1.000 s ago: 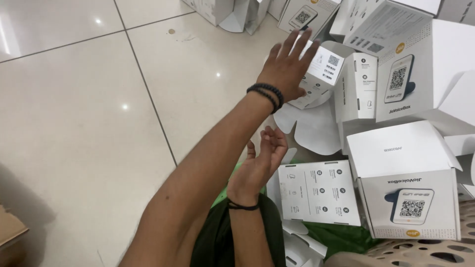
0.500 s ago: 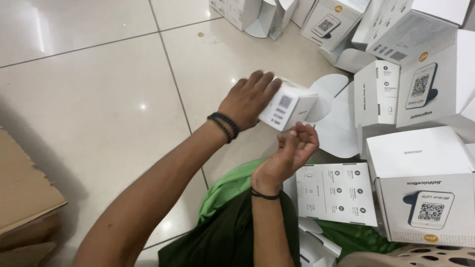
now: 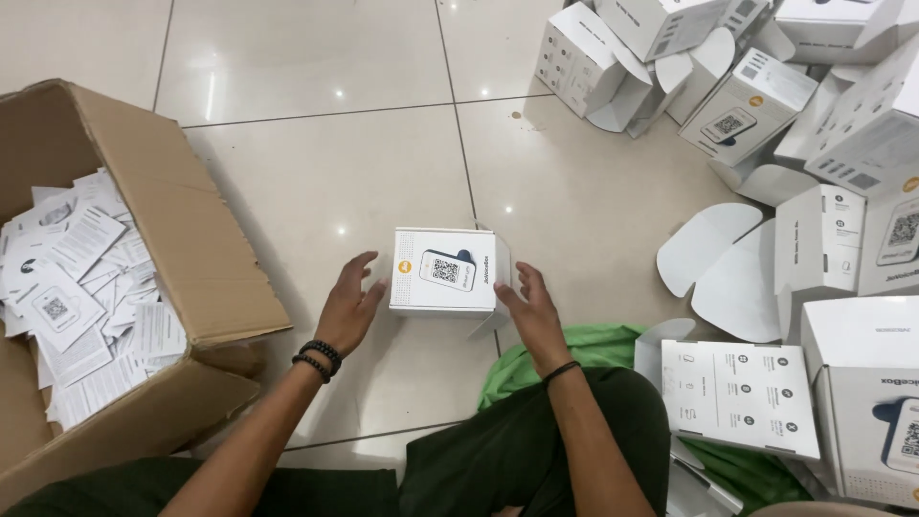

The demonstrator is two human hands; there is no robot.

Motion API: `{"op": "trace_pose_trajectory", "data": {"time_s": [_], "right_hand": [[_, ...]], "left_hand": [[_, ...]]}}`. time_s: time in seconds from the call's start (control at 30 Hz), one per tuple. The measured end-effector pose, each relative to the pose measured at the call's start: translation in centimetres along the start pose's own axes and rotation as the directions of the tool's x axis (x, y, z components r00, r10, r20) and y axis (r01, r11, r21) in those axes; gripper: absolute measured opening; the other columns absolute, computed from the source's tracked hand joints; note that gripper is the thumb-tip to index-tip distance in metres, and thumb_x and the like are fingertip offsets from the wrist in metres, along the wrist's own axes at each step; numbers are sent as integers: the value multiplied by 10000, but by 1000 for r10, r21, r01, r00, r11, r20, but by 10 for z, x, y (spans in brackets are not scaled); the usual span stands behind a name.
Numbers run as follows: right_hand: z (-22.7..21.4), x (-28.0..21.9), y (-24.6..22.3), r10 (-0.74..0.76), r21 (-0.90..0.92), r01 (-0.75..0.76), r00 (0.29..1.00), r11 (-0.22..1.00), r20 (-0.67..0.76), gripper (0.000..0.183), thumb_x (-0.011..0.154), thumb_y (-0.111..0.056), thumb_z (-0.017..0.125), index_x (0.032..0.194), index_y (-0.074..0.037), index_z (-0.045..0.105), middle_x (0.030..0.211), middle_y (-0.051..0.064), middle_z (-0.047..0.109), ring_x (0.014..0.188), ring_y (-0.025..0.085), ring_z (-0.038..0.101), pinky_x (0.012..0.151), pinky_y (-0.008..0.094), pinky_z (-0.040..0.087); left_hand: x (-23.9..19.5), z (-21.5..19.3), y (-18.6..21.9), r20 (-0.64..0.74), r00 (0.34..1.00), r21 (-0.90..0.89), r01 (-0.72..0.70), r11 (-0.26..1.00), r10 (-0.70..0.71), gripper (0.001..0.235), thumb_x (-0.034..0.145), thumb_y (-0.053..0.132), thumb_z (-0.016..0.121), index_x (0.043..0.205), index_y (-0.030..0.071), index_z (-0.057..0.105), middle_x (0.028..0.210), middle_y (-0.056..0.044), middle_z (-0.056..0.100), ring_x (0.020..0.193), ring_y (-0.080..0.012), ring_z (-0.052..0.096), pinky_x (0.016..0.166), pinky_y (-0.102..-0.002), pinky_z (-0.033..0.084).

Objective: The person places instruction manuals into product boxes and closes them.

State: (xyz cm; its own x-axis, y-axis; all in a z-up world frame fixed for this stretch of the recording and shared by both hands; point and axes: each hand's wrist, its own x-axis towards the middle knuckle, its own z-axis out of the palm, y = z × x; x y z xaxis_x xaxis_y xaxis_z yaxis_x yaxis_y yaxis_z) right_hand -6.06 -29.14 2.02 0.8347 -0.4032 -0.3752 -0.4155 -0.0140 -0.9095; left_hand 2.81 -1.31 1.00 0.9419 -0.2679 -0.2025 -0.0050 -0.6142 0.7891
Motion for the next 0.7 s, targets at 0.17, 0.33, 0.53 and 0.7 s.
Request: {"op": "trace_pose_trajectory", "data": {"time_s": [0.17, 0.33, 0.53, 0.7], "right_hand": [[7, -7, -6, 234, 39, -243, 959, 969, 159, 819, 888, -425, 652, 1568, -171, 272, 1520, 106, 407, 1299, 287, 528, 976, 467, 505], [-1, -1, 15, 299, 341, -391, 908, 855, 292, 842, 884, -457, 654, 1570, -172, 257, 1391, 166, 555, 1074, 271, 640, 758, 381, 543], [12, -33, -14, 248, 162, -329, 889, 930, 385, 676, 928, -465, 595, 1514, -189, 400, 1231, 99, 611, 901, 163, 617, 707, 335, 540], [11, -27, 5, 174, -25, -179, 905, 984, 388, 469, 937, -390, 595, 1328, -132, 613, 1084, 35, 666, 895, 123, 618, 754, 306, 532]], "left_hand": [[-15, 7, 1, 96, 995, -62, -21, 998, 27, 642, 985, 323, 576, 1532, 103, 320, 1566, -143, 418, 1406, -330, 483, 1121, -433, 431], [-6, 25, -16, -16, 990, -84, -144, 986, 144, 596, 978, 232, 540, 1533, 85, 381, 1560, -165, 459, 1420, -349, 477, 1163, -437, 393], [-56, 1, 45, -207, 774, 540, -419, 730, 598, 464, 886, 245, 680, 1287, 38, 572, 1353, -182, 576, 1291, -361, 533, 1061, -464, 416], [-67, 33, -8, 18, 974, -42, 227, 973, -226, 536, 876, 398, 764, 1252, 43, 622, 1275, -109, 627, 1133, -213, 617, 977, -338, 506]]}}
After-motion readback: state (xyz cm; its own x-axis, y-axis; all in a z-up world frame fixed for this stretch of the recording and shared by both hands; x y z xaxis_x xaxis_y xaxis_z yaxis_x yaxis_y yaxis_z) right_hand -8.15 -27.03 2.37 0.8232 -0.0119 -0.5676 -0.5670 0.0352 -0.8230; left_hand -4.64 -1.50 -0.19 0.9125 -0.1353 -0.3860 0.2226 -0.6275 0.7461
